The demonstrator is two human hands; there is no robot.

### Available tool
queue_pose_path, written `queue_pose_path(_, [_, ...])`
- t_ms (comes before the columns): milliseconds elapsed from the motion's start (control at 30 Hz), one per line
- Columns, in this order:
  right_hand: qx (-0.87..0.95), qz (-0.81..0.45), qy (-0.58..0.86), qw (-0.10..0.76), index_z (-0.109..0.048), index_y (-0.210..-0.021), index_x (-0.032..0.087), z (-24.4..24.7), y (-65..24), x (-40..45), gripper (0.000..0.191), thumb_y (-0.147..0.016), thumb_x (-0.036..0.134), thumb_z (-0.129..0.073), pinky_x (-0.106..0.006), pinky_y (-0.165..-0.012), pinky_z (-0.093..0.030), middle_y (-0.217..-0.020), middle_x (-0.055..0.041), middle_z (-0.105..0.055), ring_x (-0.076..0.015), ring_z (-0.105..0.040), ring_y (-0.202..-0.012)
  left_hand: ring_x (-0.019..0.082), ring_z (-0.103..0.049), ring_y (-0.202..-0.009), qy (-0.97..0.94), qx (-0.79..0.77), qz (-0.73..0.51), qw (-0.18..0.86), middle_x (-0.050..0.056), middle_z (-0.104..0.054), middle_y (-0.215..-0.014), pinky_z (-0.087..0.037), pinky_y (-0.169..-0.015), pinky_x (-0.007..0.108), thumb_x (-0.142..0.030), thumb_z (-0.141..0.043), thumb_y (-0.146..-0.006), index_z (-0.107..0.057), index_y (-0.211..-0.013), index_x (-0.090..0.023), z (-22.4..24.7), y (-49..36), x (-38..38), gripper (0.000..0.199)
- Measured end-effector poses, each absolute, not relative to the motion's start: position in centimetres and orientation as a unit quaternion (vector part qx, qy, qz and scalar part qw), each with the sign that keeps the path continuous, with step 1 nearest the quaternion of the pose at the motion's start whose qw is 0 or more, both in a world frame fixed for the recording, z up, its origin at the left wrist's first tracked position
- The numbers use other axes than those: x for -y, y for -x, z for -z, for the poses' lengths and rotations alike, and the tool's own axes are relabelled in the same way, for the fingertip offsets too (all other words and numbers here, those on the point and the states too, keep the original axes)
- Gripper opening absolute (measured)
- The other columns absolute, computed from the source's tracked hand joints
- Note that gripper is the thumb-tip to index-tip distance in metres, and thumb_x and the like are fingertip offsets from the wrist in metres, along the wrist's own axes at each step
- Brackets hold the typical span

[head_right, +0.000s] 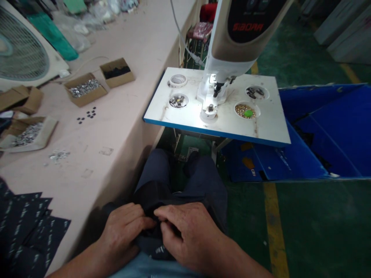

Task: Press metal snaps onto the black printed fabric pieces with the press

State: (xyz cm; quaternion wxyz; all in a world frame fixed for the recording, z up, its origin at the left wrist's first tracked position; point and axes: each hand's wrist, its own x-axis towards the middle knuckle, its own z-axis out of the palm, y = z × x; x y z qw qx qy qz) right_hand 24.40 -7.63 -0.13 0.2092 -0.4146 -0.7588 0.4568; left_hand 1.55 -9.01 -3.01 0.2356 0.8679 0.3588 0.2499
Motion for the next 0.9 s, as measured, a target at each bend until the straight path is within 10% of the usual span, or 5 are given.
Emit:
queue_pose_path(200, [0.755,-0.471,0.424,0.166,-0.061,-0.133,0.028,0.1,-24.4,7.8,0.077,-0.065,0.053,-0.088,-0.041,-0.101,-0.047,-0.126,-0.0085,-0.072,-0.0326,-0.067,-0.113,0.012,-0.058,-0.065,-0.814,-0.41,-0.248,0.329,-0.004,-0.064,-0.073,-0.035,-0.061,0.026,-0.003,-0.056,-0.078,-0.064,-0.088,-0.022,3.2,-1.7,8.0,0.024])
queue_pose_path(433, [0.722,-0.491,0.46,0.162,-0.064,-0.126,0.028,2.3,-23.1,7.2,0.048,-0.082,0.01,-0.064,-0.035,-0.091,-0.05,-0.114,-0.002,-0.075,-0.0235,-0.07,-0.103,0.012,-0.058,-0.067,-0.713,-0.526,-0.092,0.454,-0.003,-0.065,-0.071,-0.035,-0.061,0.023,-0.013,-0.067,-0.077,-0.066,-0.073,-0.018,2.1,-1.9,6.0,0.006])
queue_pose_path(900, [0.527,-0.703,0.439,0.187,-0.062,-0.121,0.021,2.4,-23.1,5.3,0.047,-0.075,0.011,-0.066,-0.024,-0.071,-0.049,-0.091,0.0012,-0.075,-0.0156,-0.069,-0.08,0.008,-0.033,-0.059,-0.471,-0.454,-0.016,0.756,-0.006,-0.044,-0.066,-0.024,-0.054,0.022,-0.035,-0.074,-0.077,-0.063,-0.077,-0.013,2.0,-0.8,4.4,0.024])
